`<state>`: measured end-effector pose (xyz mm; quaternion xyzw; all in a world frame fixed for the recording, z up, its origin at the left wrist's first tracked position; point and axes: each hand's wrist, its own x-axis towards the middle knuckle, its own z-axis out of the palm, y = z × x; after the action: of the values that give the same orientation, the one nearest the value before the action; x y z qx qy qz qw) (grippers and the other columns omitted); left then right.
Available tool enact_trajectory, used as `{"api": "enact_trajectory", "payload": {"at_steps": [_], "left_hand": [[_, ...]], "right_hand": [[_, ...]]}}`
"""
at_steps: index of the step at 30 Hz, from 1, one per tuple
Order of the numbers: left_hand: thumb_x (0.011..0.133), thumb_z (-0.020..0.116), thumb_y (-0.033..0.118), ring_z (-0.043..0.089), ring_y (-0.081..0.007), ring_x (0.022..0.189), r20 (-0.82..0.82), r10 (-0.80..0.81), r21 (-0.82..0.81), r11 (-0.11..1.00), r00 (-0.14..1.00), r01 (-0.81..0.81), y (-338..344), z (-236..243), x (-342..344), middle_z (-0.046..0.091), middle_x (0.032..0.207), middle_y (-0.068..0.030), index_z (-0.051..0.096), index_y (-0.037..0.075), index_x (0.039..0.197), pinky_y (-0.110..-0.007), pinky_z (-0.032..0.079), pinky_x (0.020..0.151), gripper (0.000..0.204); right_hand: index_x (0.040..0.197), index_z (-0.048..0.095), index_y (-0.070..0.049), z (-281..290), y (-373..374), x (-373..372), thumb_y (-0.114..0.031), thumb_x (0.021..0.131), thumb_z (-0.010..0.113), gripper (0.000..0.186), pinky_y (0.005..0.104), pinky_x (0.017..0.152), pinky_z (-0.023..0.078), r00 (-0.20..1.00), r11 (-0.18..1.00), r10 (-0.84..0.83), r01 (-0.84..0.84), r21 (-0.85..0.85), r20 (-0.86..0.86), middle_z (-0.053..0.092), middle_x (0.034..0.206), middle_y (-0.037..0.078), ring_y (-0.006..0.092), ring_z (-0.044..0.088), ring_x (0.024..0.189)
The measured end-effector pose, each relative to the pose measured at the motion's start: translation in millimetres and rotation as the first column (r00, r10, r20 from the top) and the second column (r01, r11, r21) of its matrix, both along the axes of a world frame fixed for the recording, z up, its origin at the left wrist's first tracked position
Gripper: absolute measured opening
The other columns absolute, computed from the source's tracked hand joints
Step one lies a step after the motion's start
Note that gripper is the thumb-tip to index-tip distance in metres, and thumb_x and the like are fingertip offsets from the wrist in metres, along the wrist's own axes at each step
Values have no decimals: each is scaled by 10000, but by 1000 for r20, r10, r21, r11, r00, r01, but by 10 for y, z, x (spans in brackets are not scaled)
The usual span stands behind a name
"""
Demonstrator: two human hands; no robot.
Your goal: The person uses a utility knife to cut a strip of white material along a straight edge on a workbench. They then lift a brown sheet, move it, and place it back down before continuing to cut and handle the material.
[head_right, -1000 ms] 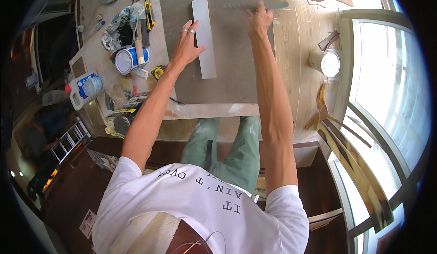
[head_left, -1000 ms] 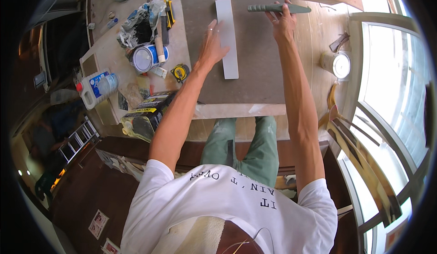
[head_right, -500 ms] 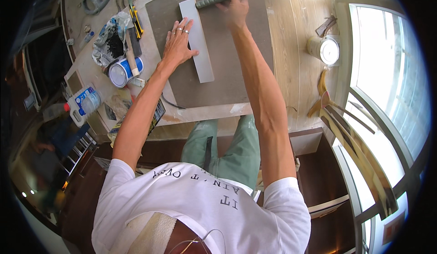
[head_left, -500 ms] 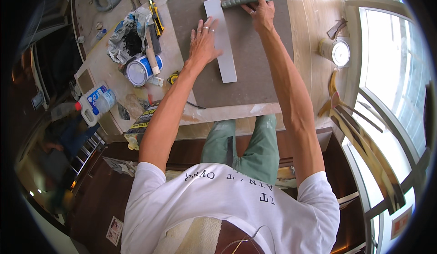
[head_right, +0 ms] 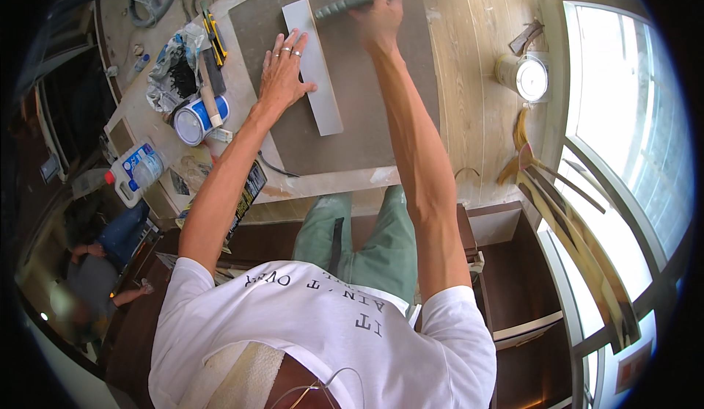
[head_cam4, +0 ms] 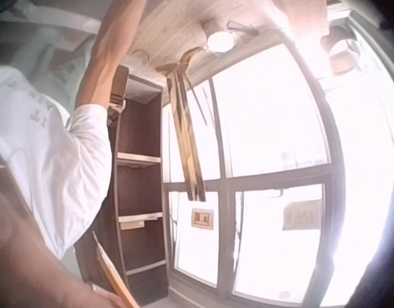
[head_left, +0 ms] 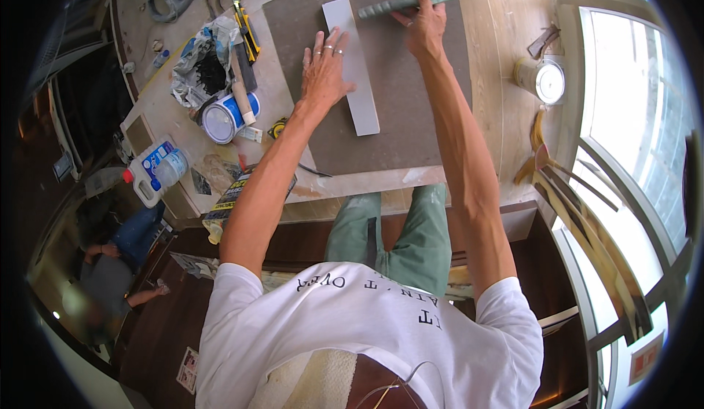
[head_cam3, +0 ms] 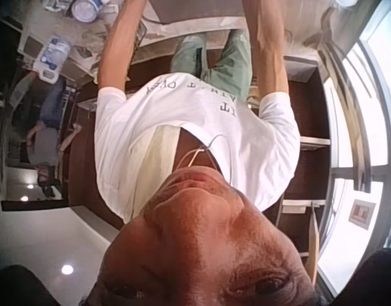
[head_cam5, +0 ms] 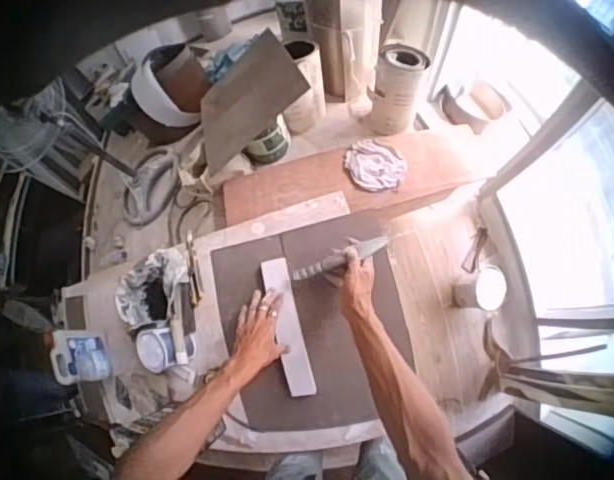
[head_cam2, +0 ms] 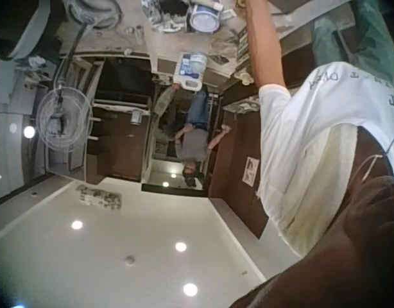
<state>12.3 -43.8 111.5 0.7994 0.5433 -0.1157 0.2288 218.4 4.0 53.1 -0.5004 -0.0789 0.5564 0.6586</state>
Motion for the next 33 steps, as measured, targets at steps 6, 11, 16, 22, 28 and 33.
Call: {"api": "enact_trajectory", "payload": {"at_steps": [6,11,16,22,28,33], "left_hand": [[598,912,308,190,-358,1482,-20,-38,-52,998,999,37,11,6,42,156,1619,-84,196,81,1541,-604,291,1145,1206],[535,944,312,181,-362,1483,-55,-1,-119,993,999,-5,-12,17,104,87,1630,-99,123,69,1555,-637,339,1106,1332],[517,952,224,183,-375,1478,-80,40,-188,981,996,-55,27,98,179,67,1632,-109,105,65,1556,-584,398,1099,1350],[496,948,192,200,-395,1468,4,69,-159,985,998,-68,-1,-25,106,61,1629,-127,105,58,1553,-454,417,1122,1359],[500,940,155,199,-395,1468,46,78,-141,987,996,-71,-24,-117,45,59,1631,-124,110,58,1551,-457,432,1110,1342],[569,889,50,156,-343,1490,120,163,-163,976,979,-143,-26,-117,63,46,1640,-23,122,117,1559,-642,421,1057,1253]], "right_hand": [[1318,326,-18,355,-600,191,-210,989,516,426,338,609,544,976,981,181,-171,-94,124,629,912,125,213,660,746],[1280,355,31,456,-974,-241,-204,985,501,404,351,599,521,749,794,585,-450,-409,312,618,788,158,233,638,675],[1086,416,38,339,-875,-503,-219,986,488,285,509,639,510,387,775,621,-437,-457,682,630,762,297,469,639,721],[991,415,11,185,-711,-639,-213,989,483,234,527,545,488,250,793,552,-452,-408,795,616,689,266,461,624,640],[997,412,6,291,-623,-713,-194,979,471,209,539,587,489,206,738,636,-444,-508,744,637,740,256,459,630,687],[1032,407,-11,350,-588,-760,-182,966,454,189,557,676,492,207,681,711,-441,-585,672,658,813,247,469,636,777]]}}
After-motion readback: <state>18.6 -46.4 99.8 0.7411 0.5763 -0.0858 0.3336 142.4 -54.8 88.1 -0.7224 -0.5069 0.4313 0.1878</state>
